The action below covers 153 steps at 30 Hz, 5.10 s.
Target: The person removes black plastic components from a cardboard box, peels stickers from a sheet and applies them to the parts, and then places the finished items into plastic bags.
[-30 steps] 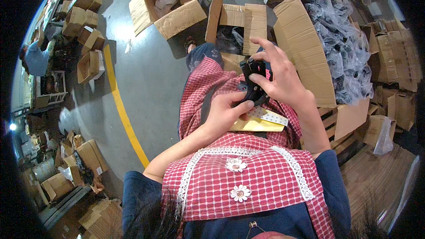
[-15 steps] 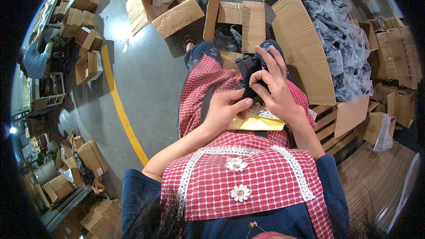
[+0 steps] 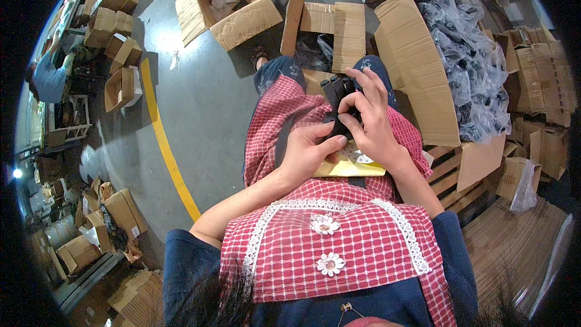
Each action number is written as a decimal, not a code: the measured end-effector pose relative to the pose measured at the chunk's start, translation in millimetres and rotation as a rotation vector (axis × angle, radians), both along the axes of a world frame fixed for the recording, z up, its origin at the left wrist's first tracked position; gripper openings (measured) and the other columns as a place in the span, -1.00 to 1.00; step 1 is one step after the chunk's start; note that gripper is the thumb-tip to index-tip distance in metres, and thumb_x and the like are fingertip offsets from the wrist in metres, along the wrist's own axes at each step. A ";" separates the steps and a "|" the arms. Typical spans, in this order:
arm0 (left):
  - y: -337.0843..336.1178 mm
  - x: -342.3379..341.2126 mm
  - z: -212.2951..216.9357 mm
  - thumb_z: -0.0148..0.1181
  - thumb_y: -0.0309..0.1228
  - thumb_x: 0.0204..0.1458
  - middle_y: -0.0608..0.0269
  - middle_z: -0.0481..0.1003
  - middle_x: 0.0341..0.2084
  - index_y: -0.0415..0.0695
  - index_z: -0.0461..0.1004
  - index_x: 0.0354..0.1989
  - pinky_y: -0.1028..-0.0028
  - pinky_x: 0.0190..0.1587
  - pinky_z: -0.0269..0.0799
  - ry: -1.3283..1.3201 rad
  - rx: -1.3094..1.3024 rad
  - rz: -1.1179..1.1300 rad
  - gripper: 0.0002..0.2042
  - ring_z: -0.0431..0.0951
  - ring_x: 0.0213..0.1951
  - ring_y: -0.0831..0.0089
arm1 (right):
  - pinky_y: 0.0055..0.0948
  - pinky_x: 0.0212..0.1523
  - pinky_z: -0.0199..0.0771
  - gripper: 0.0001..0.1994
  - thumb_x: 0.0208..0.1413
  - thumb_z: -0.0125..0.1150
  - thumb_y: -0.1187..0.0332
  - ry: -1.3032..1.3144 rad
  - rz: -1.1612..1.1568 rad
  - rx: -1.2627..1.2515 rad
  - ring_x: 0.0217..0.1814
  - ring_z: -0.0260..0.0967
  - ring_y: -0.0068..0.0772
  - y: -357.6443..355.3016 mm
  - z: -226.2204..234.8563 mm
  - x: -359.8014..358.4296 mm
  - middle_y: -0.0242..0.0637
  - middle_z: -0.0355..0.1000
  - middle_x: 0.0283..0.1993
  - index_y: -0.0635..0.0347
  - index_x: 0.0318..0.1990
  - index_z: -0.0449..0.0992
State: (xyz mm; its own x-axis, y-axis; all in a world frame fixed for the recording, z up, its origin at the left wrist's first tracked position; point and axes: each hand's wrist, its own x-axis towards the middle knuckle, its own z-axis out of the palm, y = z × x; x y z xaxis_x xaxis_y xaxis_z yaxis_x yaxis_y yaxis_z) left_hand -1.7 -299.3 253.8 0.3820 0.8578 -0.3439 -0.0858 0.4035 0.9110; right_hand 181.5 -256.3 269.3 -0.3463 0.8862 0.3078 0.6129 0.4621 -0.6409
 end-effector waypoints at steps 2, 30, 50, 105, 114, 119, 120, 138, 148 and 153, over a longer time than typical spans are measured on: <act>-0.2 -0.3 -0.7 0.24 -0.41 0.17 0.31 0.54 -0.45 -0.30 0.59 -0.22 0.63 -0.47 0.42 0.008 0.015 0.001 -0.82 0.53 -0.50 0.66 | -0.08 0.44 -0.03 -0.65 -0.16 0.39 0.49 0.184 -0.033 -0.143 0.47 0.00 0.01 4.8 2.3 2.0 -0.11 0.22 0.33 0.13 -0.18 0.40; 20.4 -34.1 8.0 0.16 -0.52 0.19 0.25 0.62 -0.23 -0.26 0.56 -0.07 0.60 -0.29 0.44 -0.216 0.016 0.624 -0.82 0.54 -0.36 0.60 | -0.49 -0.26 0.46 -0.49 0.03 0.28 0.42 0.420 0.243 -1.062 -0.28 0.43 -0.58 30.0 21.0 49.4 -0.35 0.49 -0.30 0.21 0.19 0.38; 45.4 -52.0 -2.6 0.14 -0.49 0.21 0.30 0.61 -0.31 -0.24 0.58 -0.11 0.62 -0.35 0.45 -0.088 -0.027 0.769 -0.84 0.52 -0.42 0.62 | -0.34 0.08 0.48 -0.29 -0.15 0.52 0.34 0.257 0.839 -1.008 0.12 0.49 -0.20 10.9 33.2 95.4 -0.03 0.50 0.08 0.41 0.20 0.39; 394.4 -29.6 -215.9 0.16 -0.43 0.20 0.15 0.61 -0.33 -0.29 0.56 -0.12 0.54 -0.22 0.44 -0.190 -0.336 0.545 -0.81 0.55 -0.39 0.51 | -0.34 -0.22 0.52 -0.71 0.04 0.15 0.48 0.319 -0.872 -0.901 -0.26 0.53 -0.27 301.8 -497.5 109.3 -0.15 0.56 -0.29 0.30 -0.05 0.51; 397.4 -49.7 -213.1 0.12 -0.53 0.19 0.16 0.56 -0.23 -0.34 0.51 -0.10 0.46 -0.19 0.46 -0.328 -0.389 0.686 -0.83 0.57 -0.20 0.33 | -0.20 0.52 -0.22 -0.05 -0.11 0.31 0.35 0.549 -0.493 -0.546 0.60 -0.24 -0.07 414.9 -349.0 44.0 0.04 -0.15 0.56 0.21 0.49 -0.04; 400.8 -45.7 -220.1 0.12 -0.51 0.19 0.15 0.56 -0.21 -0.35 0.51 -0.11 0.44 -0.17 0.46 -0.384 -0.395 0.648 -0.83 0.57 -0.19 0.33 | -0.26 0.53 -0.25 0.18 -0.19 0.50 -0.05 0.173 -0.246 -0.732 0.62 -0.29 -0.07 431.4 -379.3 44.9 0.16 -0.22 0.55 0.27 0.49 -0.13; 401.4 -41.7 -218.7 0.12 -0.52 0.20 0.15 0.56 -0.21 -0.35 0.51 -0.11 0.44 -0.16 0.46 -0.369 -0.387 0.634 -0.83 0.57 -0.19 0.33 | -0.25 0.53 -0.18 0.26 -0.20 0.48 -0.19 -0.149 -0.159 -0.691 0.60 -0.24 -0.04 425.4 -394.1 38.2 0.24 -0.23 0.54 0.41 0.46 -0.16; 399.5 -41.6 -221.3 0.11 -0.48 0.21 0.18 0.57 -0.19 -0.31 0.50 -0.06 0.50 -0.14 0.46 -0.275 -0.334 0.584 -0.80 0.60 -0.21 0.39 | -0.49 -0.21 0.52 -0.62 0.38 -0.05 0.09 0.483 -0.730 -1.073 -0.19 0.50 -0.49 280.7 -427.2 87.7 -0.34 0.55 -0.07 0.14 0.12 0.49; 394.2 -47.1 -222.7 0.18 -0.45 0.18 0.16 0.62 -0.30 -0.29 0.57 -0.11 0.51 -0.20 0.46 -0.260 -0.349 0.673 -0.80 0.56 -0.36 0.49 | 0.01 0.36 0.22 0.24 -0.08 -0.03 -0.58 -0.663 -0.497 -1.032 0.47 0.05 0.23 286.5 -344.0 41.4 0.27 -0.11 0.49 0.22 0.50 -0.30; 395.3 -42.8 -219.1 0.18 -0.46 0.17 0.18 0.62 -0.31 -0.28 0.58 -0.15 0.52 -0.21 0.48 -0.219 -0.365 0.642 -0.83 0.59 -0.35 0.49 | -0.06 0.37 0.11 -0.16 -0.07 0.40 0.02 -0.699 0.080 -0.349 0.29 0.20 0.09 268.4 -343.5 -9.7 0.09 0.19 0.32 0.28 0.32 0.24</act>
State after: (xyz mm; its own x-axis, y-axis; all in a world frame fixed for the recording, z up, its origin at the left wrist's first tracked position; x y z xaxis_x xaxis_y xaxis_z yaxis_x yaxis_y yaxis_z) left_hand -44.5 96.0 34.7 -0.0600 0.7809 -0.6218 -0.5675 0.4858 0.6648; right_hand 171.8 12.1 -74.2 -0.4243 0.8555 -0.2968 0.9008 0.3653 -0.2347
